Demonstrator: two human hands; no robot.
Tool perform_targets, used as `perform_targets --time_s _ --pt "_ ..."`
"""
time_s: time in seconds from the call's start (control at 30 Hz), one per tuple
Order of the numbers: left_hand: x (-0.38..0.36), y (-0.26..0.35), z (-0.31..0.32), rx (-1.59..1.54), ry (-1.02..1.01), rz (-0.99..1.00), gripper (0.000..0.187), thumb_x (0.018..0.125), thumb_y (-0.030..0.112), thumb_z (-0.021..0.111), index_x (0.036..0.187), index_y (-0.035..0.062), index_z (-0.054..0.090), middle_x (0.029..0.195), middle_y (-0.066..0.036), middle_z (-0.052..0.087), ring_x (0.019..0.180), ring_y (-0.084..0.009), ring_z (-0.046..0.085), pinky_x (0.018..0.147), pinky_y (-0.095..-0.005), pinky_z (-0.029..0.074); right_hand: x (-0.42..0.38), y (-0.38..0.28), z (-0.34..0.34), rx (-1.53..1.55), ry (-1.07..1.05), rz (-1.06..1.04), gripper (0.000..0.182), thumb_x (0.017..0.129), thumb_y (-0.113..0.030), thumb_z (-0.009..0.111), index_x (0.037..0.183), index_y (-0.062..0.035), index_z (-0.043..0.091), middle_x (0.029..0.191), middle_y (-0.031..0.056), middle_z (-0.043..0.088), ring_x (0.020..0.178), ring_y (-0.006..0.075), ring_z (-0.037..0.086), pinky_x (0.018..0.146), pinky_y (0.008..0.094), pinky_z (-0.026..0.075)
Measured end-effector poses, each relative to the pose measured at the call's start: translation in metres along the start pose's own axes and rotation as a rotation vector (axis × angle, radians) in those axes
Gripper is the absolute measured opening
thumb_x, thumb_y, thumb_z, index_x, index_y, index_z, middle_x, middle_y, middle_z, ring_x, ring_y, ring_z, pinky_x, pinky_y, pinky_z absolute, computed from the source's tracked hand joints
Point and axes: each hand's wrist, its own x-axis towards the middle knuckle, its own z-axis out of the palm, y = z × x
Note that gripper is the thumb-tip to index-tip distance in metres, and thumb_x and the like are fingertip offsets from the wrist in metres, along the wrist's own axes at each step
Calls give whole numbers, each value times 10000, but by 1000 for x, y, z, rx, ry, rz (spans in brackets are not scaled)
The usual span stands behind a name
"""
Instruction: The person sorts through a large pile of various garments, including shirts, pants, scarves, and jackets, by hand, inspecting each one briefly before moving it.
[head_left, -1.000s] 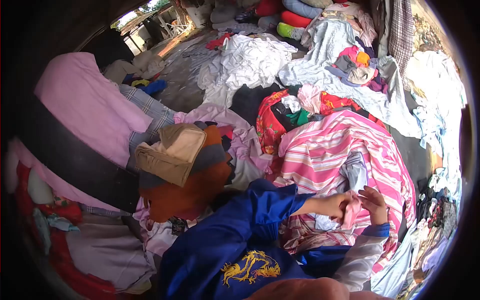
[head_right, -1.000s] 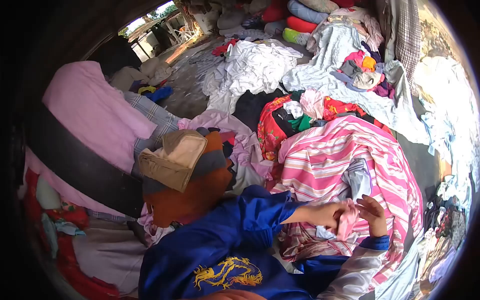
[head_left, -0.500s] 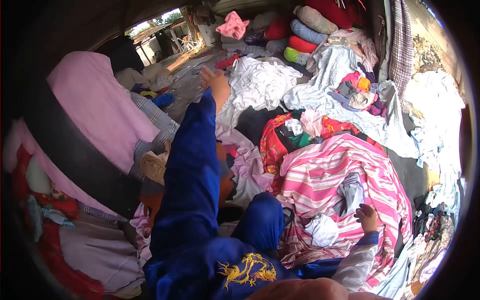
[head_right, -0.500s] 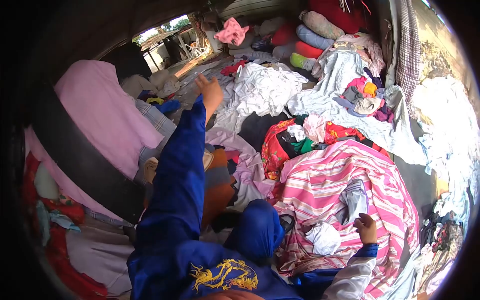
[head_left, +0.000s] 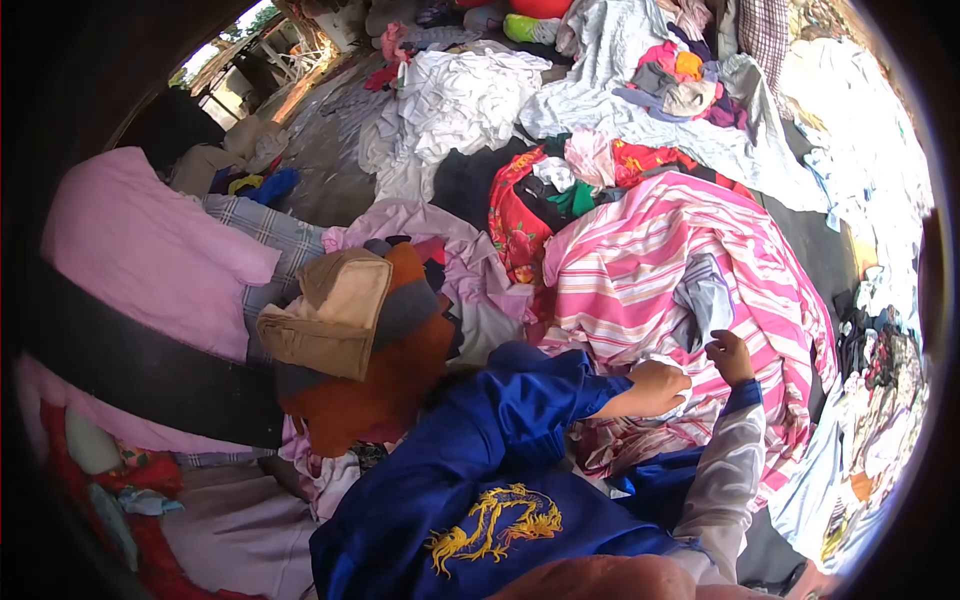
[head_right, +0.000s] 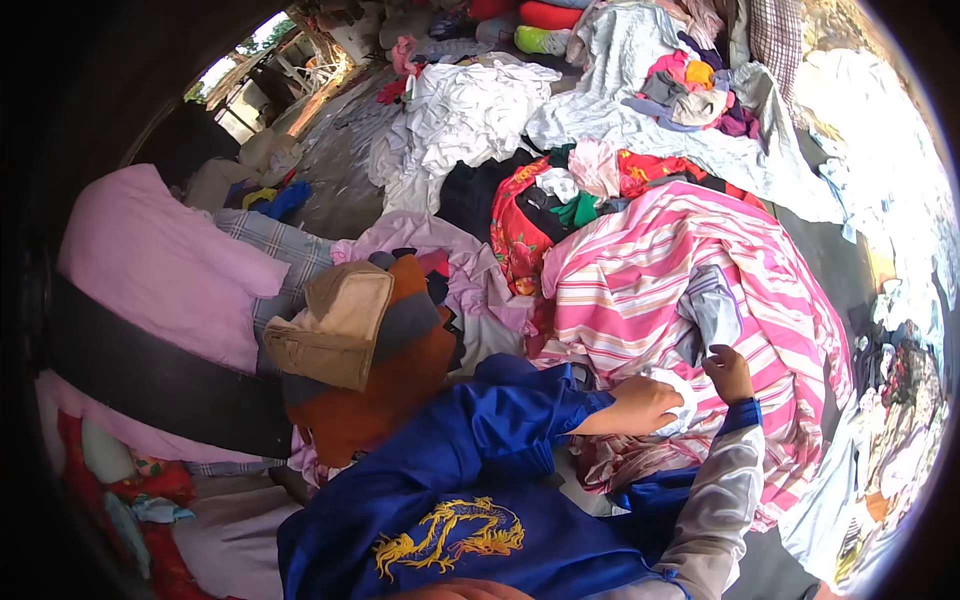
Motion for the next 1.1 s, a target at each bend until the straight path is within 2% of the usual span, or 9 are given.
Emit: perform_targets --time_s 0.13,0.27,0.3,0.43,0.6,0.77,0.9,1.0,1.1 --pt "12 -4 27 -14 -20 33 178 828 219 641 871 47 634 857 -162 665 795 -372 663 703 -470 528 10 22 15 62 -3 139 383 797 -179 690 1110 42 690 799 166 721 712 206 700 677 346 548" --pt "6 -9 43 223 -252 197 143 826 156 627 904 36 641 824 -146 650 758 -332 672 674 -450 533 18 85 51 -237 3 296 295 811 -250 620 979 -42 744 920 183 730 865 349 710 819 415 559" --pt "-3 -8 51 269 -335 253 193 829 150 619 989 42 637 890 -148 656 826 -312 680 708 -427 529 21 116 67 -259 25 368 249 839 -228 640 941 -25 743 778 124 728 670 202 716 677 357 569" --pt "-36 0 70 250 -668 279 236 858 150 584 1069 54 629 950 -134 657 901 -290 673 783 -414 508 4 195 131 -84 152 717 179 799 -191 693 867 -36 750 687 83 708 582 172 685 710 341 574" --pt "-41 -3 70 275 -711 229 240 866 149 572 1081 61 631 954 -118 652 908 -278 657 831 -394 477 -21 217 200 -228 304 636 302 762 -155 689 1042 -44 709 1027 151 722 919 310 709 987 401 487" --pt "-32 -3 62 310 -639 213 241 847 154 583 1061 58 642 947 -111 649 909 -262 650 811 -385 472 13 170 222 -187 266 313 615 785 -104 643 1379 -94 483 1504 133 428 1168 379 597 969 451 501" --pt "-26 -8 54 313 -664 209 233 840 166 588 1040 59 644 957 -114 652 916 -252 651 784 -382 473 33 148 229 -239 26 225 723 765 -107 664 1435 -96 393 1440 190 463 1153 397 599 968 446 509" --pt "-22 -16 58 308 -561 191 210 841 169 589 1014 61 639 939 -106 660 892 -251 660 769 -377 476 30 145 219 -528 -187 213 593 757 -169 700 1321 -85 536 1262 209 576 1068 389 631 940 440 517" --pt "-7 -23 55 435 -375 97 175 844 167 588 986 75 633 898 -83 667 858 -244 668 761 -372 479 46 148 193 -431 -32 99 405 753 -242 732 1113 -67 675 1053 179 642 997 359 646 898 430 526"
